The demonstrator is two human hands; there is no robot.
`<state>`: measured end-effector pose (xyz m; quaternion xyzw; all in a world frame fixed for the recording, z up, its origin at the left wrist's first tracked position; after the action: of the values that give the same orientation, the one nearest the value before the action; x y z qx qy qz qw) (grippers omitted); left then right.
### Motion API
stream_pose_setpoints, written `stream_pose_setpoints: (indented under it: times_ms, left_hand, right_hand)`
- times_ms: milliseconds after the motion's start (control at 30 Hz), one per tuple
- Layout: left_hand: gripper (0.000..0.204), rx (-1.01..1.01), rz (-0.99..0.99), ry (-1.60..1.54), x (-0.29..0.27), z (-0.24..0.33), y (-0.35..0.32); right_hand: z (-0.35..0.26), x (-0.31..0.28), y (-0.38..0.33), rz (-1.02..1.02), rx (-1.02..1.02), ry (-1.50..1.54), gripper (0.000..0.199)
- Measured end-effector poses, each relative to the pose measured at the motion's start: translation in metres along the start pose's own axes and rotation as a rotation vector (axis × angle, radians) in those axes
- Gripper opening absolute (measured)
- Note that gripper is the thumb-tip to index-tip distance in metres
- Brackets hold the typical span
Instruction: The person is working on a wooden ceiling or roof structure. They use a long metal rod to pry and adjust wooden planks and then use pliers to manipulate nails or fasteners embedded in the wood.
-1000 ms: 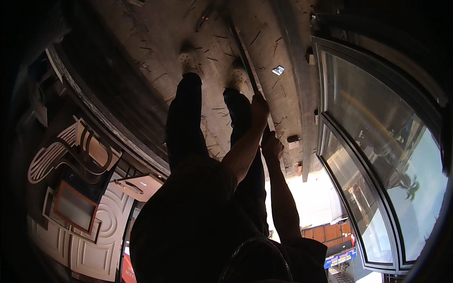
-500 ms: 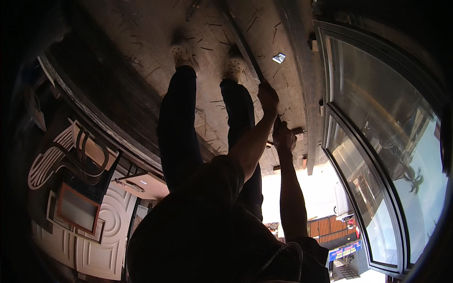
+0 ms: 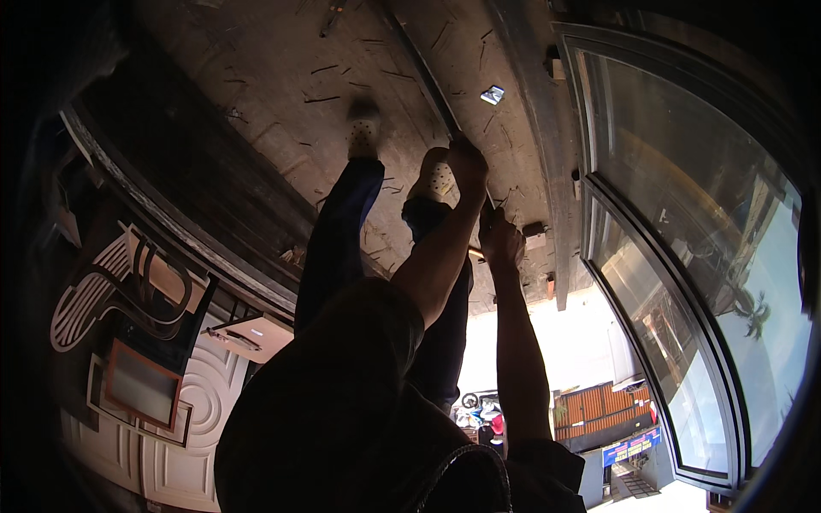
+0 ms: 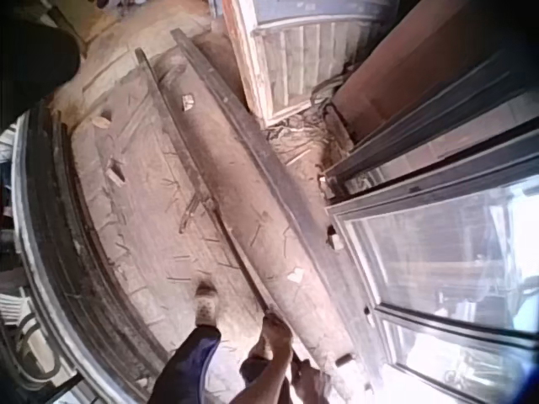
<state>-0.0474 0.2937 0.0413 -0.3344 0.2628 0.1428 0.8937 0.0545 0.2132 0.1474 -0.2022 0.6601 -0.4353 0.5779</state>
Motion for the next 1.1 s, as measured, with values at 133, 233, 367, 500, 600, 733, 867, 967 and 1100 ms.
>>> stream_pose_setpoints:
  times_ms: [133, 233, 367, 500, 600, 733, 867, 967, 1100]
  left_hand:
    - [0.025, -0.024, -0.04, 0.008, 0.009, -0.004, 0.001]
    - [0.031, 0.003, -0.05, -0.109, 0.012, -0.024, 0.004]
    - [0.022, 0.124, 0.011, 0.013, 0.023, -0.025, 0.0]
    - [0.016, 0.141, 0.061, 0.053, 0.032, 0.002, 0.0]
    - [0.015, 0.135, 0.032, -0.007, 0.037, -0.02, 0.011]
    - [0.013, 0.369, 0.153, 0.077, 0.025, -0.048, 0.003]
    - [0.019, 0.075, 0.015, 0.084, 0.028, -0.038, 0.003]
    - [0.021, 0.147, 0.023, -0.116, 0.031, -0.048, 0.013]
    - [0.013, 0.156, 0.098, -0.113, 0.047, -0.036, 0.014]
  right_hand:
    - [0.003, 0.003, 0.005, -0.063, 0.033, 0.004, 0.042]
    - [0.004, 0.021, 0.006, 0.155, 0.033, 0.099, 0.042]
    - [0.018, 0.012, 0.011, -0.111, 0.066, 0.084, 0.045]
    - [0.03, -0.014, 0.019, -0.098, 0.075, 0.103, 0.045]
    - [0.027, 0.021, 0.03, 0.043, 0.014, 0.14, 0.04]
    - [0.016, 0.034, 0.012, -0.07, 0.054, 0.096, 0.042]
    - [0.02, 0.028, 0.016, 0.025, 0.005, 0.093, 0.035]
    - [0.011, 0.037, 0.037, 0.314, -0.103, 0.194, 0.035]
    - [0.03, 0.059, 0.053, 0.076, 0.002, 0.019, 0.038]
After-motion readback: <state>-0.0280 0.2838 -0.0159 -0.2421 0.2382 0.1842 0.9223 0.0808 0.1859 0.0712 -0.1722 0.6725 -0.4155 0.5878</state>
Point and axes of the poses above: each hand's wrist, its own y-axis towards the middle knuckle, its own x-axis out of the palm, z = x × y, the point moved 6 cm from there along y, towards the middle knuckle, and after that the axes turned 6 degrees about -y, right-handed, at the moved point
